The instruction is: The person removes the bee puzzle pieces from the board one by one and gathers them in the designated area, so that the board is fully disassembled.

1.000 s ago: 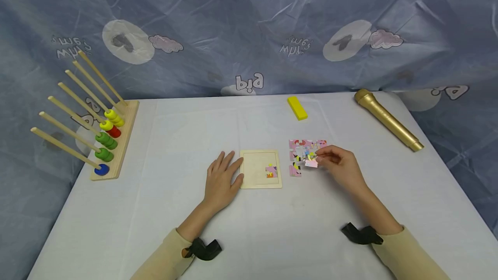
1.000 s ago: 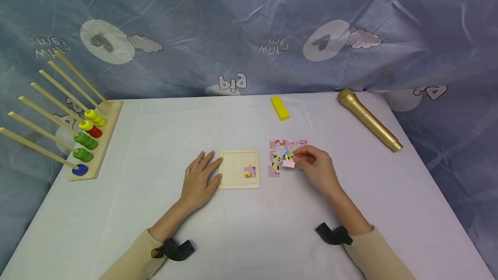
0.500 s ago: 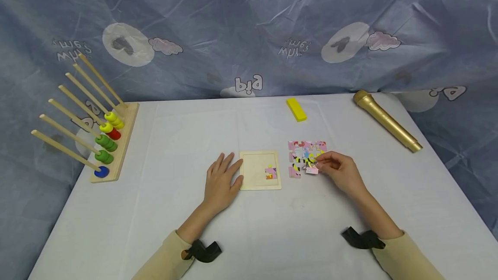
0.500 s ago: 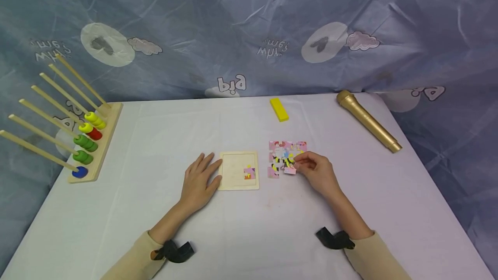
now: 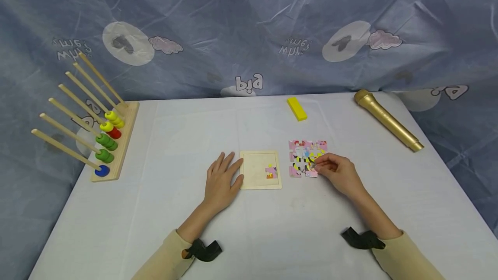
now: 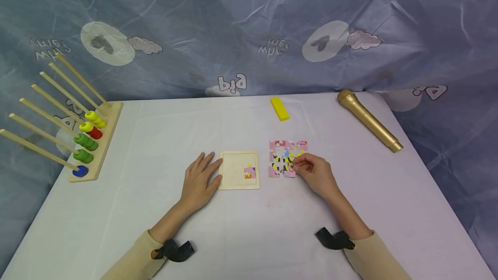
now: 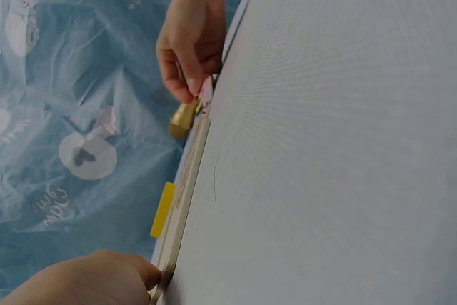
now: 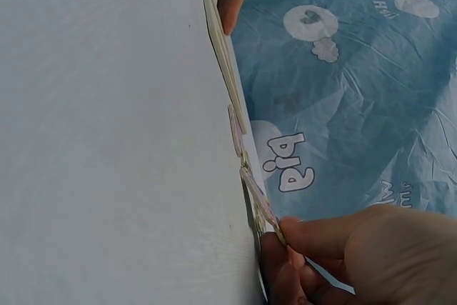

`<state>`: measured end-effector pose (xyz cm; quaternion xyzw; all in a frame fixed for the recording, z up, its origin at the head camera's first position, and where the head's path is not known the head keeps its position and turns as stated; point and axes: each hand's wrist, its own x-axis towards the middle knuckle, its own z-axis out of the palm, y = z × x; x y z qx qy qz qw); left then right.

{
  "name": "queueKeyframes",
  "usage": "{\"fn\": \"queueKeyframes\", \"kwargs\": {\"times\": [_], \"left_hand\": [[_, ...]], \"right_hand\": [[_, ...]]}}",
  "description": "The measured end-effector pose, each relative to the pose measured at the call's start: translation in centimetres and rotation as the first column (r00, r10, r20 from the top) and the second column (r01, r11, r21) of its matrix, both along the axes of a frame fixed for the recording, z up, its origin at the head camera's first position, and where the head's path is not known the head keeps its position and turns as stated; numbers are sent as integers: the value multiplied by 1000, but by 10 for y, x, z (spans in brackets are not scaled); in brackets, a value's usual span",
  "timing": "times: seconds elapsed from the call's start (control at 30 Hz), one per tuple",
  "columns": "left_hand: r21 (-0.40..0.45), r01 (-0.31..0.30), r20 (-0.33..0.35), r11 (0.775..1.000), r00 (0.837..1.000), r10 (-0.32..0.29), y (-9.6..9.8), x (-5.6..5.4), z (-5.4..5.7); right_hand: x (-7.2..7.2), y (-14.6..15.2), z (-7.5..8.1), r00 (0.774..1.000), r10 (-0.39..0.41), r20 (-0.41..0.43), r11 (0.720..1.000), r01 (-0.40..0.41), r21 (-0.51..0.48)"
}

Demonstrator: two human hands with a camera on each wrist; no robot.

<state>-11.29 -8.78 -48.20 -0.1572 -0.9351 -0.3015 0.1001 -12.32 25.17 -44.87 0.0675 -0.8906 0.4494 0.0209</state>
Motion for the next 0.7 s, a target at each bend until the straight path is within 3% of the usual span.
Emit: {"fn": "queueKeyframes", "kwargs": {"times": [0.53,0.7], "left_hand": [[-15,0,2,1000,1000,0,0,1,1],[-15,0,2,1000,1000,0,-1,1,2]], "right_hand": [[0,-4,-10,984,-15,-179,993,36,115],[0,-4,-10,979,-14,-202,990,42,132]]}}
